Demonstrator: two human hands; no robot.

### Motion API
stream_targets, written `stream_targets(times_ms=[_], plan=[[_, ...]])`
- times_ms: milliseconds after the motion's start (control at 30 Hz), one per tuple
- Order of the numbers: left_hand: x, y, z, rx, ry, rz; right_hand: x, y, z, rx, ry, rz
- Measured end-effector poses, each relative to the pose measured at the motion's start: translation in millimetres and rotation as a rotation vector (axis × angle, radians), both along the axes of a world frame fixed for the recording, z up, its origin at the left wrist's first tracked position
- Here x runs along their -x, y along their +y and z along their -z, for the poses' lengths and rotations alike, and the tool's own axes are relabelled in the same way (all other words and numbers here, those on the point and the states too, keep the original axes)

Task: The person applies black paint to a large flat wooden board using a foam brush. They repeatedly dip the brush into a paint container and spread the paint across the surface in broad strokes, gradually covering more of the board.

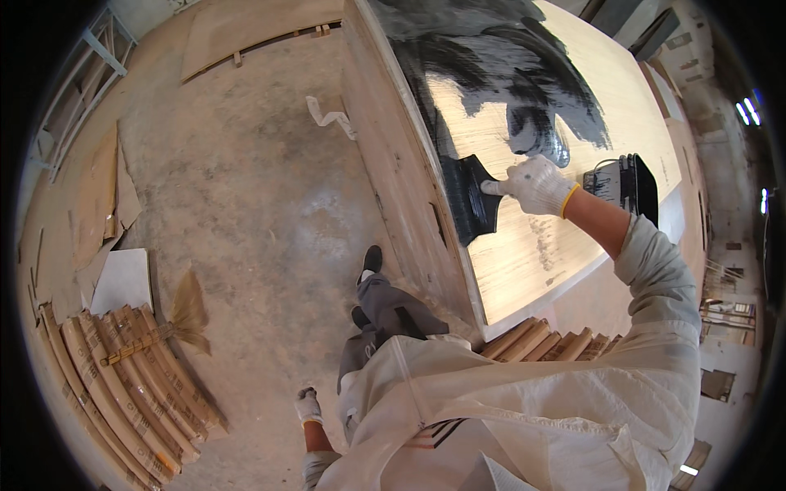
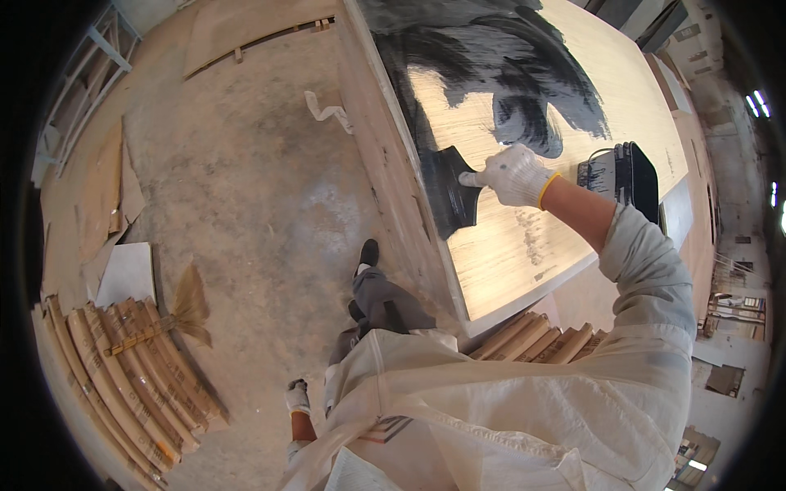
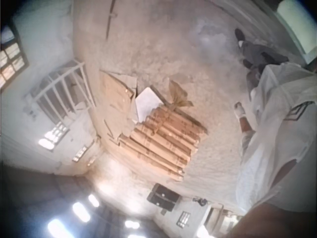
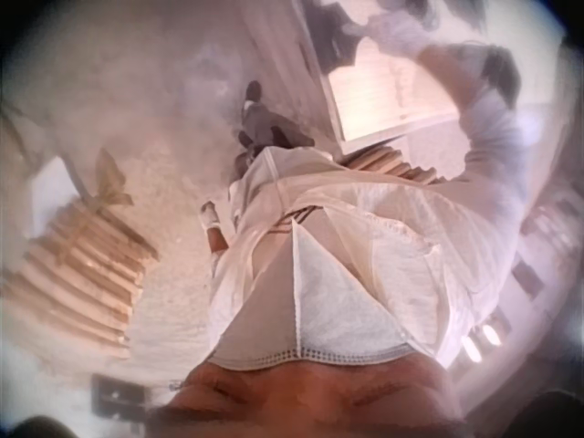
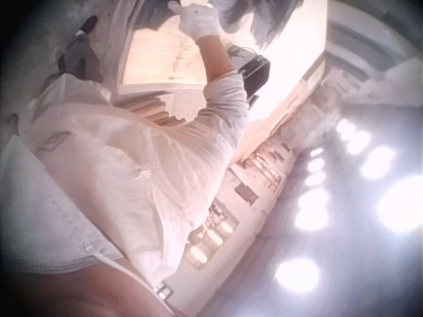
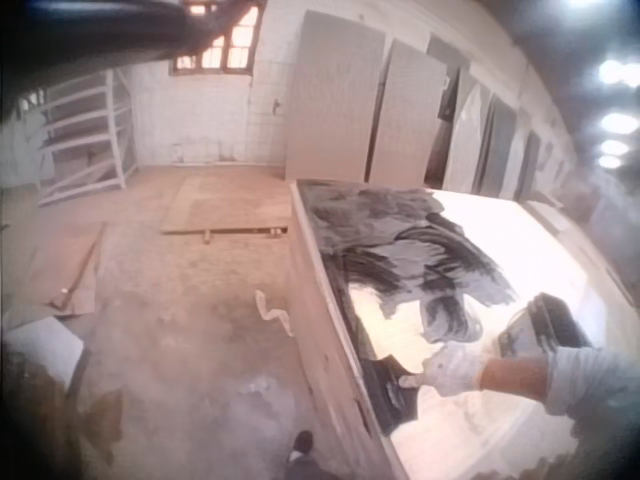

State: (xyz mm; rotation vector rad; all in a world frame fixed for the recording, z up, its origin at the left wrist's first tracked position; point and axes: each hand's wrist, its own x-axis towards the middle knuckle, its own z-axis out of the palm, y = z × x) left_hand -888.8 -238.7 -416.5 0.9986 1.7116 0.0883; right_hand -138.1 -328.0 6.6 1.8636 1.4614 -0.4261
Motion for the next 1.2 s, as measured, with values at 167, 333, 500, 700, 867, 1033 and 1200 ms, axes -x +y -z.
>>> stream_targets(times_ms=[167,333,500,700,867,1033,1200], plan=[[-24,26,6,-0.047,0.008,0.149,-37,37,5,-0.167,-0.029,0.060],[-38,53,4,-0.103,-0.153,0.075,-13,-32,19,-0.178,0.115,-0.121],[-64,73,-23,-0.083,0.065,0.340,-25,-30,7,-0.086,0.024,0.068],[-82,112,-34,-0.069,0.068,0.405,-164,82,22,-0.259,-0.133,0.112],[-116,151,-61,-0.076,0.058,0.320,-126,82,-8,-0.025,0.004,0.037],[-152,180,-85,-0.115,0.164,0.546,-142,87,5,-0.161,0.053,0.054],[-182,225,-96,-0.258,0.127,0.554,-192,160,9,-0.330,0.023,0.011]])
